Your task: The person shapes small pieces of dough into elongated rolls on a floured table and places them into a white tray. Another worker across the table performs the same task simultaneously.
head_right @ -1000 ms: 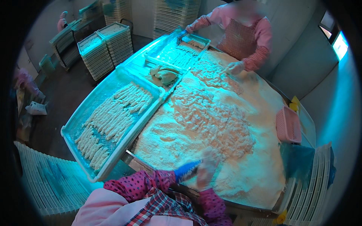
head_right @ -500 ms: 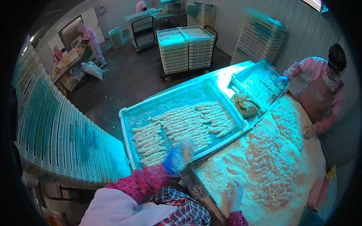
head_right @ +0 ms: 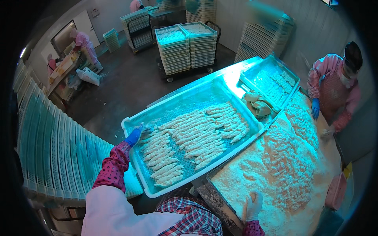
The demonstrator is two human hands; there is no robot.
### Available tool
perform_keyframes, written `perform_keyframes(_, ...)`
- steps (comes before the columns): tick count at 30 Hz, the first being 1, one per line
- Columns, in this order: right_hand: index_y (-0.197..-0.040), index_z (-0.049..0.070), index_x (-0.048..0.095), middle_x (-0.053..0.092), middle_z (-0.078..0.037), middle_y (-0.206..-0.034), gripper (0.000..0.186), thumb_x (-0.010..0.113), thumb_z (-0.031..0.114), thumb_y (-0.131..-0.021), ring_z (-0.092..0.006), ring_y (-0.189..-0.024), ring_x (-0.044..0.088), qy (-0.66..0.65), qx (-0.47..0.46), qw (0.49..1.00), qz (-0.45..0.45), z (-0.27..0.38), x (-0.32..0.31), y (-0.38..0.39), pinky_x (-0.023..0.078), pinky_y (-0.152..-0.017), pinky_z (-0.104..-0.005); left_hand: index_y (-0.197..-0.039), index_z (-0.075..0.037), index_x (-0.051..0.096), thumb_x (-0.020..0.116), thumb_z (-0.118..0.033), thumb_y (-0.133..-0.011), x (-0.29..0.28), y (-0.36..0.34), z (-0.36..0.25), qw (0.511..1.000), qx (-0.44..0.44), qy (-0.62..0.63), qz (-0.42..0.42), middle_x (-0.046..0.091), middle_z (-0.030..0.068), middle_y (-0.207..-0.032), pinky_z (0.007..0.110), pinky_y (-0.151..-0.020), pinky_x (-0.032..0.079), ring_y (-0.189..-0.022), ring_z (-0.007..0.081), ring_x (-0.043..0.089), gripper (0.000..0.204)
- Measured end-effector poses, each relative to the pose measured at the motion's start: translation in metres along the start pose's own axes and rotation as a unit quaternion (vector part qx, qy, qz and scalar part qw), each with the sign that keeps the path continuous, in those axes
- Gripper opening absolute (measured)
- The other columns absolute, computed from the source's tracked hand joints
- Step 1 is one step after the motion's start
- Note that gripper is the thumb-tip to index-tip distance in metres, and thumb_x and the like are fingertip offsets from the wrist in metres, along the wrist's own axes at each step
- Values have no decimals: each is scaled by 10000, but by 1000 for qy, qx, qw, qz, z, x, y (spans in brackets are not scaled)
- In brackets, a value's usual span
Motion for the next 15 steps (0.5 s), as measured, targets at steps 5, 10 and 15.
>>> perform_keyframes(5, -1029, 27, 488, 481, -67, -960, 181, 528, 23, -853, -193, -853, 496, -60, -9, 998, 17, 9, 16, -7, 445, -764, -332, -1199, -62, 537, 391, -432, -948, -24, 8, -14, 942, 155, -296, 22, 580, 155, -1152, 393, -856, 462, -1010, 263, 580, 470)
perform_keyframes(10, -1000, 59, 477, 478, -9, -893, 141, 540, 71, -875, -119, -777, 508, -189, 104, 976, 34, -30, 7, -22, 466, -647, -271, -1187, -48, 537, 411, -381, -942, -18, 75, -43, 718, 334, -600, -115, 577, 206, -1140, 386, -859, 460, -1023, 327, 577, 432)
perform_keyframes(15, -1095, 95, 478, 468, 34, -776, 218, 556, 129, -895, -52, -610, 446, -407, 297, 863, -29, -84, -3, -27, 389, -511, -228, -1265, -42, 492, 423, -320, -960, -66, 169, -27, 848, 364, -337, -189, 566, 170, -1201, 356, -931, 418, -1123, 287, 538, 419)
Point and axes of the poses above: each hand's wrist, its own y-axis away from the middle knuckle, its own x-axis out of the palm, z = x × y, the point moved 10 cm from there along -y, towards the middle knuckle
